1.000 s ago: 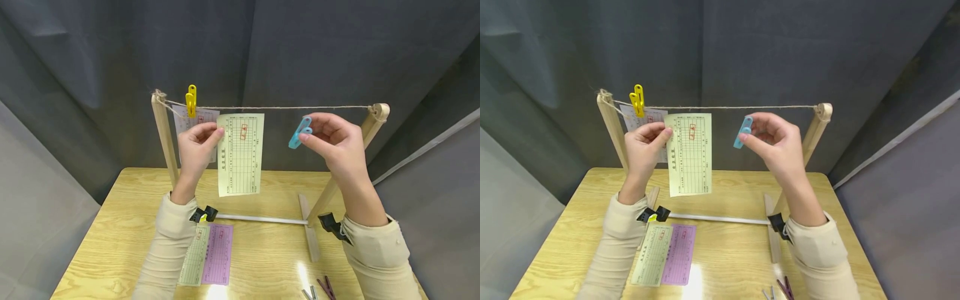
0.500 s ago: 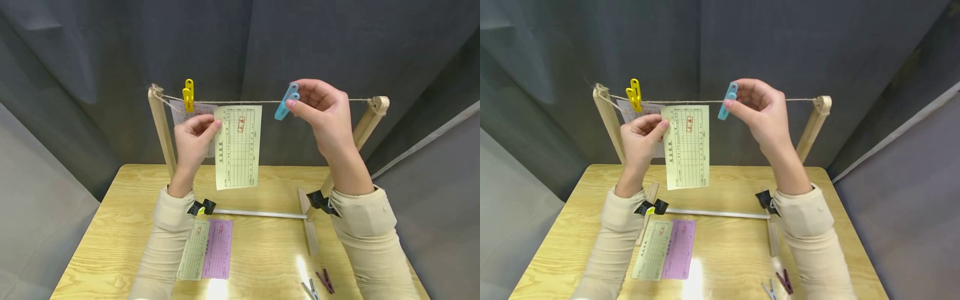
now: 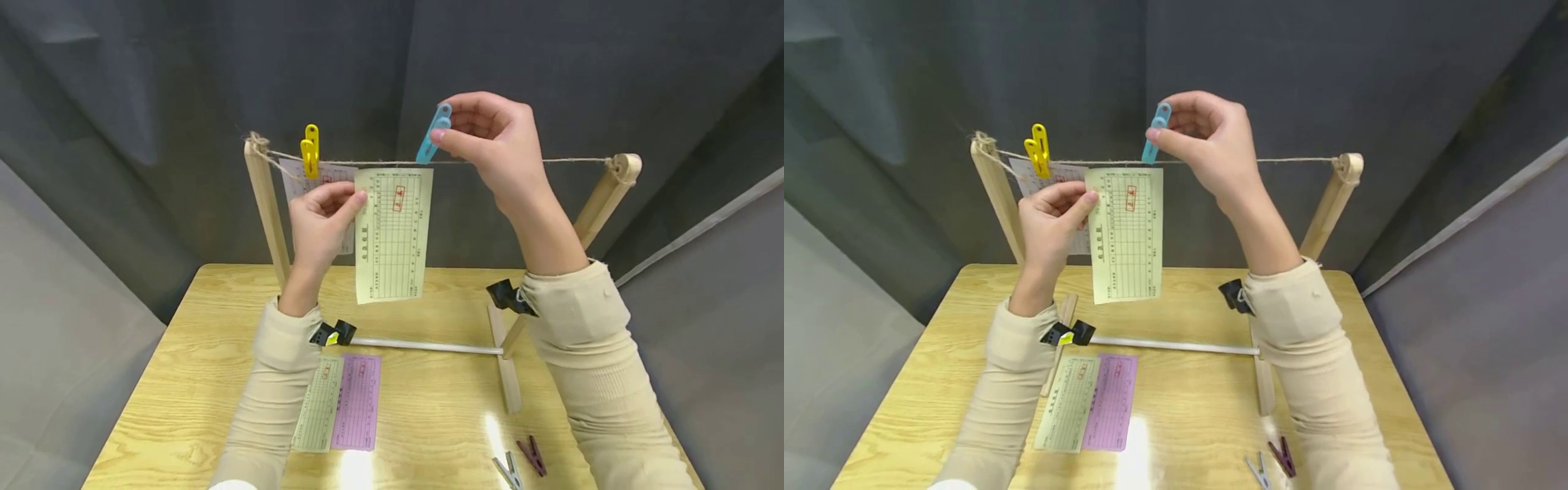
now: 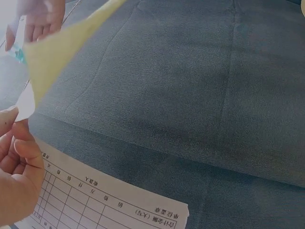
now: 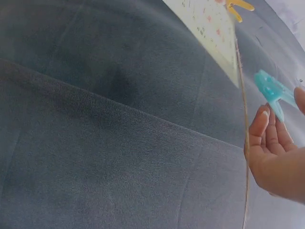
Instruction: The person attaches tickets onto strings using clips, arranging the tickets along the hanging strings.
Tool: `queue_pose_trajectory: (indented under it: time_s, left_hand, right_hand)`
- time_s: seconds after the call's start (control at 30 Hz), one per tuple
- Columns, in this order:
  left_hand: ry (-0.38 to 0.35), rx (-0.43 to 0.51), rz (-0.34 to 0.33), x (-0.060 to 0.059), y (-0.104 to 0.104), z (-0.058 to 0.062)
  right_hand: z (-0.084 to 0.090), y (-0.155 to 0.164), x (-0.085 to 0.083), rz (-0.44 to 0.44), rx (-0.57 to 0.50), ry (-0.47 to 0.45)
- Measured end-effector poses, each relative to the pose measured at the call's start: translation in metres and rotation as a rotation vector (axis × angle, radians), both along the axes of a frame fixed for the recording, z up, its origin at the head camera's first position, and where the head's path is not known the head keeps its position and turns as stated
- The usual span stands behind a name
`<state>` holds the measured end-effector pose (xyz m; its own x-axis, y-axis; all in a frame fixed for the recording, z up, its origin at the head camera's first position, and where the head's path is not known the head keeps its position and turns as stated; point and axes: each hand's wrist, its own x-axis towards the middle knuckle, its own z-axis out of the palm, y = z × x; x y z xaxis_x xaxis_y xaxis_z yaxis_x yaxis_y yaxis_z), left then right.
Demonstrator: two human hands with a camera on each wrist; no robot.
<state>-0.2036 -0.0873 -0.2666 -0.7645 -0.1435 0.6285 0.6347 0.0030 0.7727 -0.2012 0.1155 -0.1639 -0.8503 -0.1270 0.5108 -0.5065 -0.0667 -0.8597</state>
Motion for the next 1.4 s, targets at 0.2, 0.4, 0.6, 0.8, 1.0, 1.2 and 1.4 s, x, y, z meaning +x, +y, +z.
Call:
queue_pose_trajectory:
  time_s: [0.2,0.4,0.6,0.8,1.0,1.2,1.4]
  left_hand:
    - [-0.01,-0.008,-0.004,0.0,0.002,-0.003]
    - [-0.014,-0.016,0.006,0.0,0.005,-0.005]
    - [-0.008,-0.024,0.004,-0.001,0.006,-0.003]
    - [-0.014,-0.012,0.004,0.0,0.005,-0.004]
    - [-0.015,-0.008,0.007,-0.001,0.004,-0.005]
    - [-0.004,-0.001,0.007,-0.001,0.004,-0.003]
    - [-0.005,0.007,0.004,-0.001,0.004,-0.002]
  right_hand:
    - [0.003,-0.008,-0.012,0.024,0.054,-0.062]
    - [0.003,-0.012,-0.018,0.023,0.072,-0.086]
    - [0.007,-0.012,-0.02,0.02,0.105,-0.087]
    - [0.007,-0.014,-0.021,0.031,0.124,-0.065]
    - [0.009,-0.012,-0.02,-0.001,0.204,-0.091]
    - [0.01,-0.012,-0.021,-0.007,0.283,-0.094]
    - [0.011,-0.015,-0.02,0.003,0.343,-0.111]
